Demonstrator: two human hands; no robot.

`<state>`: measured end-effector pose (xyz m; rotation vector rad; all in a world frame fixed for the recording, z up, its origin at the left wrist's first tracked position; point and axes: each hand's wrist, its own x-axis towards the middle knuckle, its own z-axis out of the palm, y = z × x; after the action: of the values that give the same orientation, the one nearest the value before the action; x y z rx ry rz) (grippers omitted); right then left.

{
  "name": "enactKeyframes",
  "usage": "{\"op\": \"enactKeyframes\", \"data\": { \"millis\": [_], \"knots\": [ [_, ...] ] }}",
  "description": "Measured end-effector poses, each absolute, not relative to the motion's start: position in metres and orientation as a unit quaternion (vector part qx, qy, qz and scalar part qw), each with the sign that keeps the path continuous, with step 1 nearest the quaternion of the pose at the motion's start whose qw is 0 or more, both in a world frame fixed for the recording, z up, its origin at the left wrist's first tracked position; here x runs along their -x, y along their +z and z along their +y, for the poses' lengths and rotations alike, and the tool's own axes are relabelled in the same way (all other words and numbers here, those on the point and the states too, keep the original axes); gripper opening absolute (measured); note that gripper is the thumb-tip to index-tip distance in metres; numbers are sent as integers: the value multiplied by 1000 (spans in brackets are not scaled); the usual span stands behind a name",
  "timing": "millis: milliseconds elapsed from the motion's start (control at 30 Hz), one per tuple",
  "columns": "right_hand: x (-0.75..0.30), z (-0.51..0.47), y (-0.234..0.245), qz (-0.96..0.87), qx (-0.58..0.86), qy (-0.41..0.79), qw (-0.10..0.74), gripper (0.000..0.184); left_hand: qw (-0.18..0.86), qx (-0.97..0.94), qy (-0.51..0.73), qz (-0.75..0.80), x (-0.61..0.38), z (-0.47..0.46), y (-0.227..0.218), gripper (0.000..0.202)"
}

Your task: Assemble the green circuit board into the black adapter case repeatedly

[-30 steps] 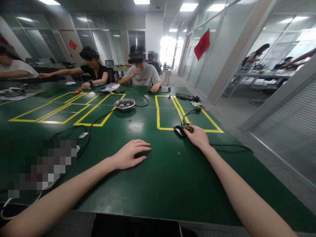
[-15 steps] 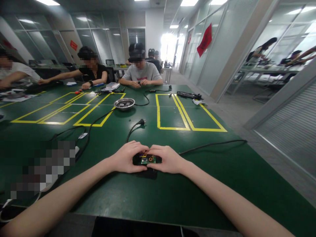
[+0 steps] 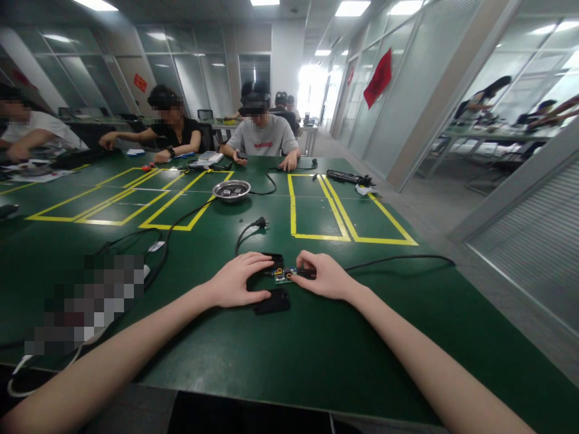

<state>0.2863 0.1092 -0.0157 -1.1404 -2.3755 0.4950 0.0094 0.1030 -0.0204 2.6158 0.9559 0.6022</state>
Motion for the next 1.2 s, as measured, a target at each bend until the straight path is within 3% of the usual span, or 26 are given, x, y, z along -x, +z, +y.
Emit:
{"op": "enactKeyframes", "data": {
  "millis": [100, 400, 800, 900, 1200],
  "knots": [
    [-287, 109, -19, -866, 381, 208, 249, 27, 155, -904, 227, 327, -9, 106, -23, 59],
    [-265, 107, -34, -863, 399, 118, 285, 20, 165, -869, 278, 374, -10, 112, -27, 39],
    [-260, 106, -36, -859, 421, 49, 288, 13, 185, -867, 330, 324, -4, 119, -26, 37],
    [-261, 107, -39, -858, 405, 49, 314, 14, 174, -868, 321, 336, 5, 119, -22, 18],
    [-260, 109, -40, -859, 375, 103, 333, 8, 199, -869, 282, 354, 8, 124, -24, 14]
  ]
}}
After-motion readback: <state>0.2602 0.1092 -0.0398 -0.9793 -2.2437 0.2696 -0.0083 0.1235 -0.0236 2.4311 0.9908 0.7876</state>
